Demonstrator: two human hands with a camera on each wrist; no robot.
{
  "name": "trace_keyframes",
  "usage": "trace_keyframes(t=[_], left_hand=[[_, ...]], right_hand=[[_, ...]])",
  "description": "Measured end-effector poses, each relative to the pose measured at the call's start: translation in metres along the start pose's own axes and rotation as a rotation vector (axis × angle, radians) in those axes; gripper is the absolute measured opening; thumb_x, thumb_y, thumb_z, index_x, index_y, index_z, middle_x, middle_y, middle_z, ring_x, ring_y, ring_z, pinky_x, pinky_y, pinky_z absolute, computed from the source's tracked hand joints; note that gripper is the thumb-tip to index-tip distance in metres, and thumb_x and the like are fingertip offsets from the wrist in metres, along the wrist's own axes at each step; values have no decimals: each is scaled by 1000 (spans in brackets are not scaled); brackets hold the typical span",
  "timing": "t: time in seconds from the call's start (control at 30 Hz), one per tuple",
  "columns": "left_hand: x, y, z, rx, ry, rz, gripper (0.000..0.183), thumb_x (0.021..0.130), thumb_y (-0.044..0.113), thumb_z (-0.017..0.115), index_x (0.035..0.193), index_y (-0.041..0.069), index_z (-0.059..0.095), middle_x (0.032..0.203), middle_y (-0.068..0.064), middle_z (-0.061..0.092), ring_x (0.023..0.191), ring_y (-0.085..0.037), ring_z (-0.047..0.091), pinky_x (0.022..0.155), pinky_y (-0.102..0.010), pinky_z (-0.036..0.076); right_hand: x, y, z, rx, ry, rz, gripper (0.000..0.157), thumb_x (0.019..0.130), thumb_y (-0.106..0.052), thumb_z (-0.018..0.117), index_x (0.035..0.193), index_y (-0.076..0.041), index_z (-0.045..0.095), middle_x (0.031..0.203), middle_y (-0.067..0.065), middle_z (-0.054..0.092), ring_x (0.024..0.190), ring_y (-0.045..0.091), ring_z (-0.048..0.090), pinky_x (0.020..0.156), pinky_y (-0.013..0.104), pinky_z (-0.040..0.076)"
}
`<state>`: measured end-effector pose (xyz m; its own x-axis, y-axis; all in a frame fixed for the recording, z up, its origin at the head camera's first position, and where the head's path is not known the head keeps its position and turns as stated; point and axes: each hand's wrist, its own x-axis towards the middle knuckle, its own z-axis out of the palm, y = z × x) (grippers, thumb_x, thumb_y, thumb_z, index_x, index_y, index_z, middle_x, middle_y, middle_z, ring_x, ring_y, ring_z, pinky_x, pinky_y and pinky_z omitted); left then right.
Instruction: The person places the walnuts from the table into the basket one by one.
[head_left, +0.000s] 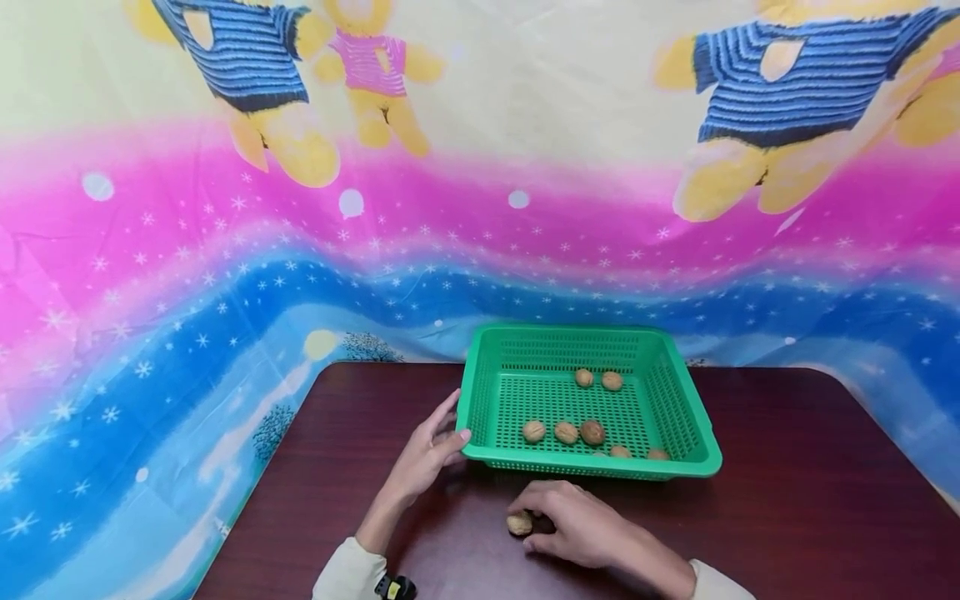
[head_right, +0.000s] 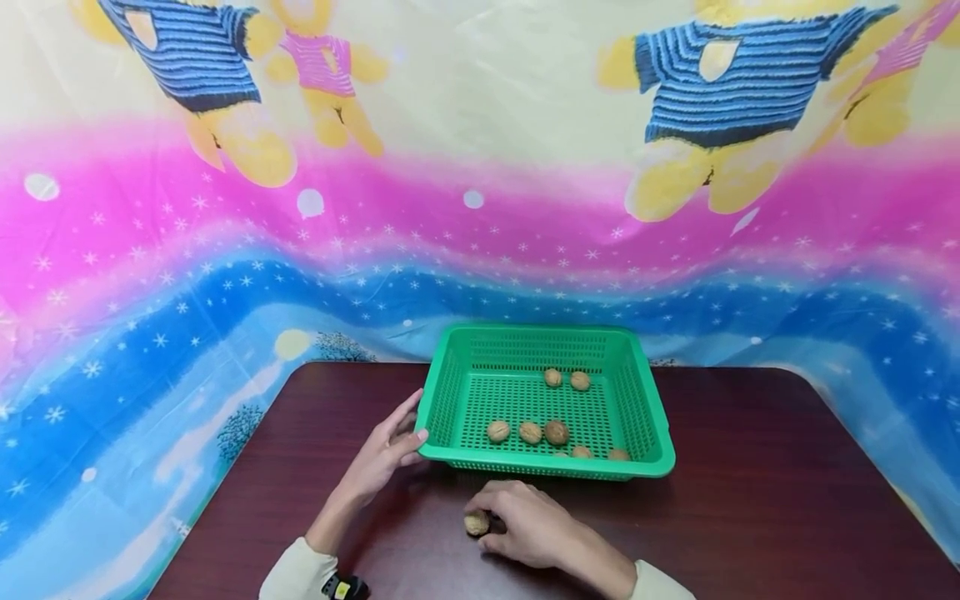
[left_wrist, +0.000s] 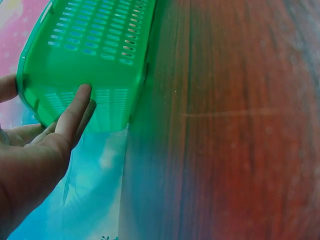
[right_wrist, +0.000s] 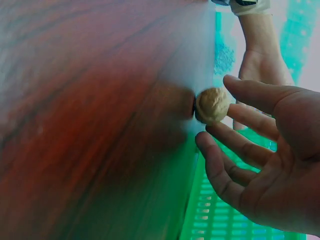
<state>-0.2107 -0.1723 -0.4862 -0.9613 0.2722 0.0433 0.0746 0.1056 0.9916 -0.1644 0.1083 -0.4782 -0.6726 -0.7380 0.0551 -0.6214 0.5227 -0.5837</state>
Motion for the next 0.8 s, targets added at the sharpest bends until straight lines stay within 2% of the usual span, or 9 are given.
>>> trace_keyframes(t=[0.1,0.27,0.37,0.5,0.67,0.8], left_hand=[[0,-1,0,-2,-8,-2,74,109,20,62,173,18,24,154,-28,54,132,-44,65,98,-45,63],[1,-1,-1,1,-23,12,75,110,20,61,173,14,22,153,-31,53,132,-45,65,99,-45,63],[2,0,-1,6,-24,15,74,110,20,61,173,14,23,152,-31,53,131,-45,66,99,-46,63],[3,0,-2,13,-19,11,74,110,20,61,173,15,23,153,-31,54,132,-45,65,99,-48,62],[2,0,-2,12,-17,7,75,110,21,61,173,14,22,155,-31,52,134,-47,63,101,-50,62],[2,0,-2,9,-18,3,76,110,21,61,173,12,21,155,-31,52,135,-47,63,101,-52,62]], right_hand=[[3,-2,2,-11,-16,-24,25,94,-20,85,118,-23,80,115,-13,74,108,4,68,83,25,58],[2,-5,2,10,3,-47,18,96,-18,83,112,-24,79,108,-14,74,98,0,66,77,20,55],[-4,-6,-6,82,-3,-36,17,99,-21,80,116,-23,79,108,-15,73,95,-3,65,77,22,57],[-18,-11,-27,194,9,-3,22,102,-29,76,123,-24,77,113,-17,74,98,-5,64,81,26,59],[-38,-17,-53,238,114,-65,23,103,-31,74,126,-27,74,110,-15,75,92,-3,66,73,22,57],[-51,-16,-70,203,206,-73,23,103,-28,74,126,-30,74,109,-14,75,94,-1,67,72,22,57]])
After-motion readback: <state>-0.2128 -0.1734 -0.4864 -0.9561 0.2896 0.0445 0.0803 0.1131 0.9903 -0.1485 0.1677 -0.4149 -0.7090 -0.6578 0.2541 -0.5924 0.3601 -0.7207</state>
